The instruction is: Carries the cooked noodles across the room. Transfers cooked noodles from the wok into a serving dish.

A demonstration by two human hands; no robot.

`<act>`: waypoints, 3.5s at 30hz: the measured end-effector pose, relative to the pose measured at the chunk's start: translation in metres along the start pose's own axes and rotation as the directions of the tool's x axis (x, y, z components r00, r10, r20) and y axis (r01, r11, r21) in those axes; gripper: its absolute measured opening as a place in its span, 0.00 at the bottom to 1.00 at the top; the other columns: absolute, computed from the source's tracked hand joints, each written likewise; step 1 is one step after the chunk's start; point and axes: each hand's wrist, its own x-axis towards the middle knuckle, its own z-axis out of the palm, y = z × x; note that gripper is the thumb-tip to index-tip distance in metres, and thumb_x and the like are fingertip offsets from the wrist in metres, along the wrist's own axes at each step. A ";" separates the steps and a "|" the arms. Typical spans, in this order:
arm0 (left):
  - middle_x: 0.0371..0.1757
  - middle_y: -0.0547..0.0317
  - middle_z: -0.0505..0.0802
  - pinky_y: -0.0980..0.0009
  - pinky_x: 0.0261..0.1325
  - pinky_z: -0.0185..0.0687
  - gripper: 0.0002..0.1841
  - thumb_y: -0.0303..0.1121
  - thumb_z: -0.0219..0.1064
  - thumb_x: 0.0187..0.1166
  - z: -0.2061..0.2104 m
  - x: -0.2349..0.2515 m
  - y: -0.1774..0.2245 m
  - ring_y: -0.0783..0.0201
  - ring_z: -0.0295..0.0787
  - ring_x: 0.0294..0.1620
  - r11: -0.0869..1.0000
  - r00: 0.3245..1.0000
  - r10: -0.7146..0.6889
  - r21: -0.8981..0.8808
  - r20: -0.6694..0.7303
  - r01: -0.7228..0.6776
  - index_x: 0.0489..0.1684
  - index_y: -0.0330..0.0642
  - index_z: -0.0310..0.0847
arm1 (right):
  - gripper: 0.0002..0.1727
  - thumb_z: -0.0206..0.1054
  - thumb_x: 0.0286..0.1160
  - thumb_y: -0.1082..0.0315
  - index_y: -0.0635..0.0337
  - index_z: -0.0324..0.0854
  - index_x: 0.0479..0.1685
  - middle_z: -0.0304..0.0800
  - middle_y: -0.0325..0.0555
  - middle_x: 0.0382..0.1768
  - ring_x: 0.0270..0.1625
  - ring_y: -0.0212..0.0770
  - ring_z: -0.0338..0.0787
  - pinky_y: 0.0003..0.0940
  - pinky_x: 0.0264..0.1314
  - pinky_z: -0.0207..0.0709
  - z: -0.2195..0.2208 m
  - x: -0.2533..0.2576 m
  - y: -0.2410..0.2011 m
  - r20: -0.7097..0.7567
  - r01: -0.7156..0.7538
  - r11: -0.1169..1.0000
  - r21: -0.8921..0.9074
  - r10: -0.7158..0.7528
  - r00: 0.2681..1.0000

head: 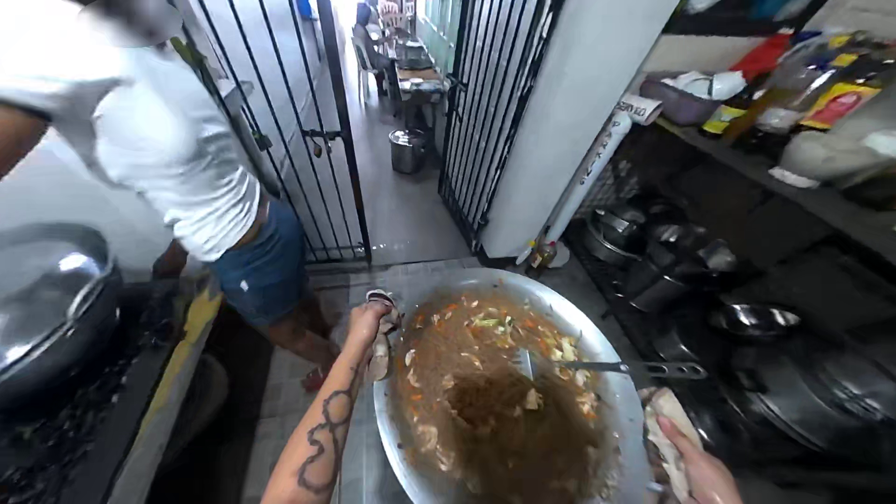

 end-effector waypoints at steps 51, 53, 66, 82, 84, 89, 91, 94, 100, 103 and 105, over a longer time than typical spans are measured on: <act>0.29 0.58 0.89 0.69 0.33 0.85 0.08 0.29 0.61 0.82 -0.011 1.745 0.603 0.70 0.86 0.27 0.996 0.783 0.079 0.022 -0.617 -0.083 0.42 0.31 0.83 | 0.20 0.65 0.88 0.57 0.71 0.84 0.53 0.88 0.52 0.39 0.37 0.38 0.86 0.41 0.47 0.83 1.779 0.928 -0.618 0.507 -0.033 0.980 -0.197 0.130 0.852; 0.31 0.58 0.90 0.69 0.36 0.86 0.09 0.29 0.60 0.83 -0.014 1.815 0.623 0.70 0.87 0.29 0.996 0.795 0.075 0.017 -0.602 -0.082 0.44 0.31 0.82 | 0.21 0.66 0.87 0.56 0.70 0.83 0.53 0.87 0.51 0.37 0.36 0.37 0.85 0.40 0.45 0.82 1.838 0.955 -0.644 0.486 -0.033 0.977 -0.213 0.135 0.864; 0.33 0.55 0.90 0.67 0.39 0.86 0.10 0.30 0.62 0.84 0.031 2.305 0.790 0.68 0.87 0.31 0.996 0.947 0.090 0.048 -0.307 -0.079 0.43 0.29 0.83 | 0.20 0.68 0.85 0.56 0.69 0.84 0.46 0.87 0.48 0.32 0.31 0.36 0.85 0.38 0.40 0.82 2.152 1.115 -0.757 0.169 -0.090 0.993 -0.076 0.101 0.980; 0.34 0.51 0.89 0.64 0.41 0.85 0.12 0.31 0.59 0.87 0.301 2.693 0.917 0.64 0.86 0.32 0.997 1.000 -0.016 0.070 -0.018 0.018 0.45 0.27 0.83 | 0.25 0.68 0.84 0.55 0.71 0.80 0.62 0.88 0.55 0.47 0.44 0.41 0.87 0.44 0.52 0.83 2.326 1.424 -0.887 -0.122 -0.147 0.989 -0.008 0.145 0.982; 0.34 0.51 0.89 0.65 0.40 0.86 0.12 0.30 0.59 0.87 0.324 2.721 0.918 0.64 0.86 0.32 0.998 0.999 -0.053 0.020 0.008 0.053 0.45 0.27 0.82 | 0.26 0.69 0.84 0.54 0.71 0.79 0.63 0.88 0.56 0.48 0.45 0.41 0.87 0.45 0.54 0.83 2.336 1.452 -0.895 -0.143 -0.176 0.984 -0.031 0.170 0.975; 0.29 0.54 0.89 0.69 0.36 0.85 0.09 0.27 0.61 0.84 0.362 2.762 0.913 0.67 0.86 0.28 0.993 0.992 -0.121 -0.006 0.032 0.121 0.39 0.28 0.81 | 0.26 0.68 0.84 0.53 0.72 0.80 0.61 0.88 0.56 0.47 0.45 0.41 0.87 0.45 0.54 0.82 2.353 1.491 -0.893 -0.217 -0.227 0.970 -0.088 0.204 0.955; 0.29 0.53 0.89 0.68 0.36 0.86 0.09 0.26 0.61 0.84 0.371 2.774 0.914 0.66 0.87 0.29 0.992 0.991 -0.125 0.034 0.037 0.124 0.38 0.27 0.82 | 0.27 0.69 0.84 0.53 0.72 0.79 0.64 0.88 0.58 0.51 0.48 0.42 0.87 0.46 0.57 0.82 2.356 1.499 -0.885 -0.242 -0.255 0.964 -0.080 0.230 0.943; 0.33 0.51 0.90 0.65 0.43 0.86 0.11 0.29 0.62 0.85 0.379 2.785 0.930 0.65 0.87 0.34 0.984 0.988 -0.127 0.138 0.091 0.114 0.41 0.27 0.83 | 0.31 0.68 0.84 0.52 0.73 0.75 0.70 0.86 0.61 0.57 0.54 0.45 0.87 0.48 0.61 0.81 2.354 1.495 -0.870 -0.273 -0.311 0.948 -0.072 0.281 0.920; 0.32 0.54 0.90 0.67 0.42 0.86 0.11 0.30 0.60 0.87 0.384 2.801 0.940 0.68 0.88 0.32 0.964 0.976 -0.140 0.247 0.169 0.096 0.43 0.28 0.83 | 0.33 0.66 0.86 0.50 0.71 0.72 0.75 0.85 0.61 0.61 0.57 0.46 0.87 0.48 0.63 0.81 2.357 1.489 -0.878 -0.292 -0.393 0.911 -0.122 0.345 0.892; 0.42 0.50 0.90 0.65 0.49 0.85 0.17 0.36 0.56 0.91 0.376 2.802 0.947 0.67 0.87 0.40 0.916 0.961 -0.147 0.399 0.234 0.043 0.57 0.28 0.81 | 0.33 0.66 0.86 0.49 0.70 0.71 0.76 0.84 0.62 0.63 0.58 0.47 0.87 0.48 0.64 0.80 2.356 1.493 -0.879 -0.289 -0.410 0.904 -0.123 0.362 0.886; 0.53 0.43 0.89 0.62 0.57 0.83 0.19 0.35 0.55 0.91 0.367 2.806 0.948 0.63 0.87 0.50 0.907 0.954 -0.115 0.422 0.278 -0.014 0.69 0.27 0.74 | 0.34 0.66 0.86 0.49 0.70 0.71 0.76 0.84 0.62 0.63 0.58 0.46 0.87 0.48 0.65 0.81 2.355 1.496 -0.877 -0.285 -0.418 0.901 -0.116 0.373 0.883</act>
